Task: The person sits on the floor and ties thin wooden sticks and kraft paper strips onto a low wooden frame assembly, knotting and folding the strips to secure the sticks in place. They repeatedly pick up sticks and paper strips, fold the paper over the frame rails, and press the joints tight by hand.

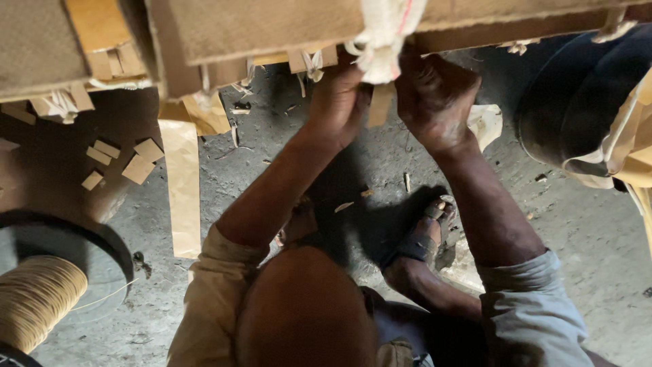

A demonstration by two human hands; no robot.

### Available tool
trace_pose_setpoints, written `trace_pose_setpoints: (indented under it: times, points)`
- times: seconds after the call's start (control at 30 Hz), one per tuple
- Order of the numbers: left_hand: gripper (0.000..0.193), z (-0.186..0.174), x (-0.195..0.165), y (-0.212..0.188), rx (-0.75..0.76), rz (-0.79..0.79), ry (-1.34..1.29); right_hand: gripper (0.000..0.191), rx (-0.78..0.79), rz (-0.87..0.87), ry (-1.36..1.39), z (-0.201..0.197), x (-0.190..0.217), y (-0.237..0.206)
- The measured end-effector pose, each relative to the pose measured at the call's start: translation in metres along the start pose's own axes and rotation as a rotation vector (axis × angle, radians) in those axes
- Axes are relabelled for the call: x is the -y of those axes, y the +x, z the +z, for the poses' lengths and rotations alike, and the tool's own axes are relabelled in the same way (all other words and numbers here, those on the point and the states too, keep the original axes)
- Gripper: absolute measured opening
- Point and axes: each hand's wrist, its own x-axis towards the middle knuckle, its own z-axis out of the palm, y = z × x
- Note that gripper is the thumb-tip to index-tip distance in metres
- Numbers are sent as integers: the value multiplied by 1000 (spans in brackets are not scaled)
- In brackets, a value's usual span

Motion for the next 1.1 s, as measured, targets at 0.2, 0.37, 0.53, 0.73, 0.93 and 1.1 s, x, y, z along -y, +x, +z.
trace_pose_setpoints:
  times: [0.2, 0.37, 0.53, 0.73, 0.93, 1.1]
  points:
    - [61, 9, -1, 0, -34, 5, -140, 33, 41, -61, -265, 8, -3, -16]
    - [59, 32, 0, 3, -163, 128, 283, 30, -52, 147, -76, 5, 27, -41]
    - [52, 32, -6, -1, -97, 204, 310, 36, -254, 671, 832, 23, 54, -46]
    - [52, 33, -9, 1, -180, 270, 399, 25, -92, 1169, 1129, 1, 58, -48]
    - [45, 45, -4, 6, -375, 171, 281, 21, -108, 1220, 1158, -30, 65, -13]
    - [37, 40, -23, 1, -112, -60, -47, 23, -109, 1122, 1113, -43, 66, 36]
